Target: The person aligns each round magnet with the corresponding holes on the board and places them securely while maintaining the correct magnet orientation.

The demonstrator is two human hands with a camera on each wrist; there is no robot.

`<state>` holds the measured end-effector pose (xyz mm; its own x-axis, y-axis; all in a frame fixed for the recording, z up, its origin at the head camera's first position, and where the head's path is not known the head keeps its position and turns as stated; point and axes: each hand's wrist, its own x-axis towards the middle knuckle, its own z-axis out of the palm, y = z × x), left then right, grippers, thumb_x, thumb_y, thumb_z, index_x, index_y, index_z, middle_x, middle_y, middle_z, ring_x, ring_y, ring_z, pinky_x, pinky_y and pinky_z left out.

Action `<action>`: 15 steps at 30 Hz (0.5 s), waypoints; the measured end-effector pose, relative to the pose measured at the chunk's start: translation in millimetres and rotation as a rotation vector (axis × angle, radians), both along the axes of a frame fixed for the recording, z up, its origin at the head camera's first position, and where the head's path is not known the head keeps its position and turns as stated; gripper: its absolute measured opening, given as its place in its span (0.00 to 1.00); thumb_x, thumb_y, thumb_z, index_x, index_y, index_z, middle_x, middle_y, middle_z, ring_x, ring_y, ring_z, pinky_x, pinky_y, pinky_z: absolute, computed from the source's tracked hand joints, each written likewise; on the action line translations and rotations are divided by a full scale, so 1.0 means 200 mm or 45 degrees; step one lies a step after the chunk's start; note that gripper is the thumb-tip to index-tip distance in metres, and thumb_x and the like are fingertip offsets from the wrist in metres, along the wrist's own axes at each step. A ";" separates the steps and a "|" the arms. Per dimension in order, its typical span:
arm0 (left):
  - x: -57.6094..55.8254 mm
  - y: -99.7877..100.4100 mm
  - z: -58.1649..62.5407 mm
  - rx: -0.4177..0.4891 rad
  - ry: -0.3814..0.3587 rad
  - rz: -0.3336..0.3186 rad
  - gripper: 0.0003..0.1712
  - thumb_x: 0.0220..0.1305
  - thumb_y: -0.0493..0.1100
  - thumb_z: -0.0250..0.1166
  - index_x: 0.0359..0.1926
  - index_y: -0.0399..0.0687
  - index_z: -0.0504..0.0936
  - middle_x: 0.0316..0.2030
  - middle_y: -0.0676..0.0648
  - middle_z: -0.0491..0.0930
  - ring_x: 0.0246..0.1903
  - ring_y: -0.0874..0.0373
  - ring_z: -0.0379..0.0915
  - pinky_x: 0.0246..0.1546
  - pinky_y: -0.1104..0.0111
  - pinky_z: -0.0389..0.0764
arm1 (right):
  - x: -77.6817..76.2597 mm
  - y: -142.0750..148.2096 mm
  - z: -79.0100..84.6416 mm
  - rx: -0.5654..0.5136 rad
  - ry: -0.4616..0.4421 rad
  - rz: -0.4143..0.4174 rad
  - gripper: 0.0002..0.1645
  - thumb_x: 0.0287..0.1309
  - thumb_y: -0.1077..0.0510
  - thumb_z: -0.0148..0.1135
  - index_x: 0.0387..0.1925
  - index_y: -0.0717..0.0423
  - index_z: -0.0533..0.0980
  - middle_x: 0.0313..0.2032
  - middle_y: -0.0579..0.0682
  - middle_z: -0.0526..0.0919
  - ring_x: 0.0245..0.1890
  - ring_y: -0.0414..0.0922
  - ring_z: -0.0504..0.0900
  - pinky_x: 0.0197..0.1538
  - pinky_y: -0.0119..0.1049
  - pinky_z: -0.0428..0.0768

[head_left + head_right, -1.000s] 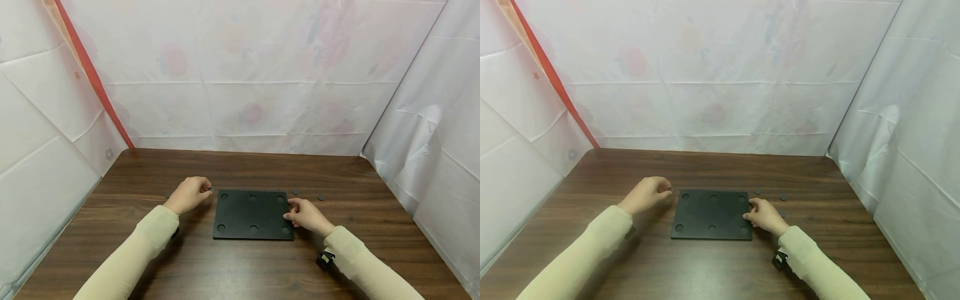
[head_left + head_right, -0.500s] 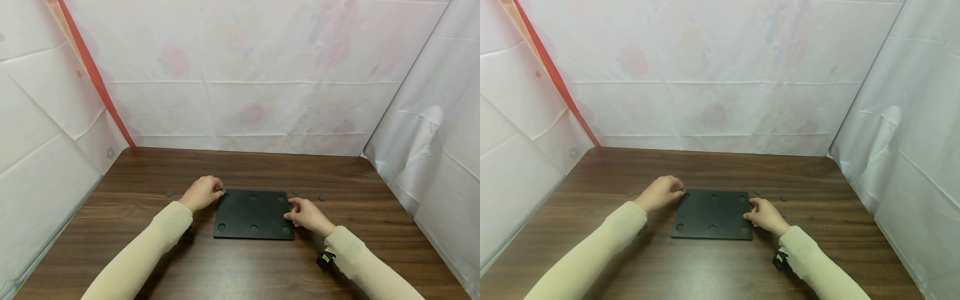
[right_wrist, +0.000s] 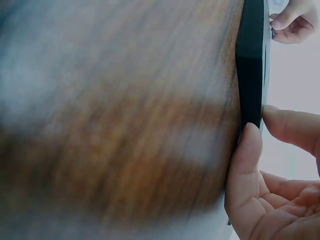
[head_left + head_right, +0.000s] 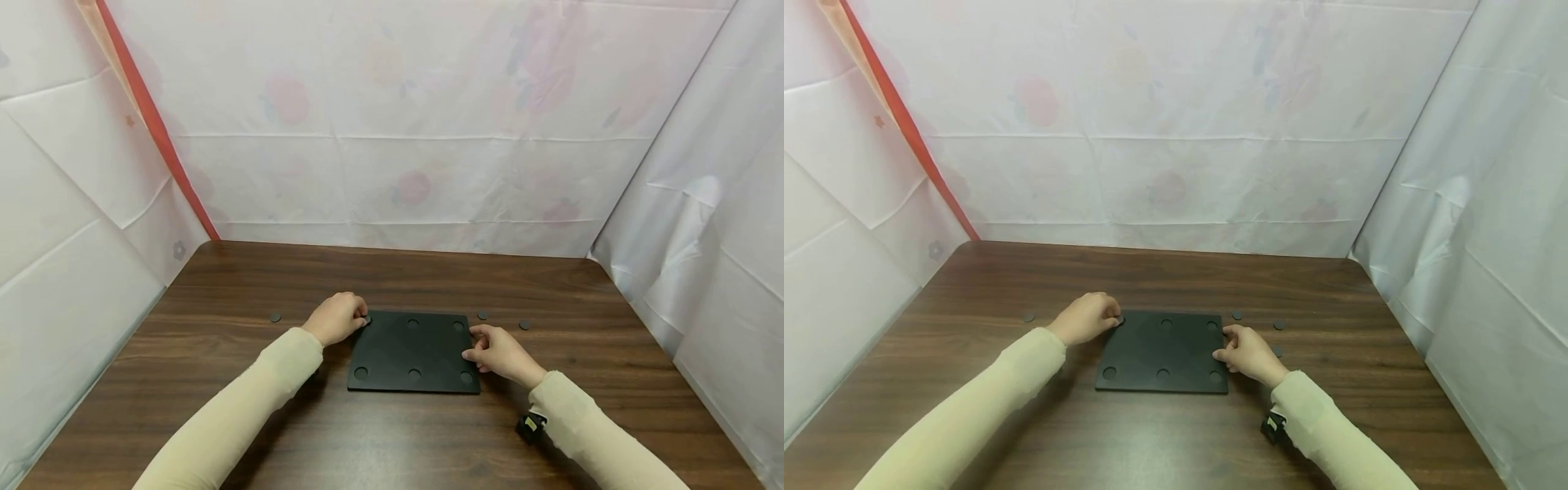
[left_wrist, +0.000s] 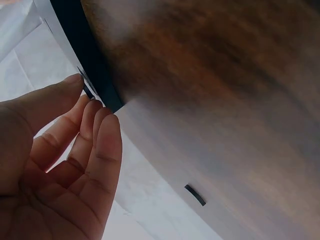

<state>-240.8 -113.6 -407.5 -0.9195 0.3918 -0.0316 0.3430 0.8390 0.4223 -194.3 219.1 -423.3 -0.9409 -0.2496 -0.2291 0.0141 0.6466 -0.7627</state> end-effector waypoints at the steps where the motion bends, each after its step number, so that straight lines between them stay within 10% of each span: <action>1: 0.00 0.00 0.00 0.001 -0.002 0.001 0.10 0.65 0.40 0.66 0.46 0.42 0.84 0.41 0.46 0.81 0.38 0.56 0.78 0.40 0.64 0.81 | 0.00 0.00 0.00 0.000 -0.003 0.000 0.37 0.61 0.60 0.64 0.68 0.70 0.62 0.26 0.52 0.78 0.25 0.44 0.80 0.32 0.37 0.83; 15: -0.01 0.00 0.01 -0.002 -0.040 -0.006 0.11 0.64 0.40 0.67 0.46 0.42 0.84 0.43 0.45 0.81 0.39 0.55 0.80 0.41 0.63 0.82 | 0.00 0.01 0.00 0.003 -0.009 0.000 0.37 0.62 0.60 0.64 0.68 0.69 0.63 0.27 0.53 0.78 0.25 0.43 0.80 0.33 0.37 0.83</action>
<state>-243.6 -113.5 -404.9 -0.9163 0.3958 -0.0609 0.3335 0.8384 0.4312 -195.1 220.4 -423.7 -0.9392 -0.2489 -0.2367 0.0198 0.6487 -0.7608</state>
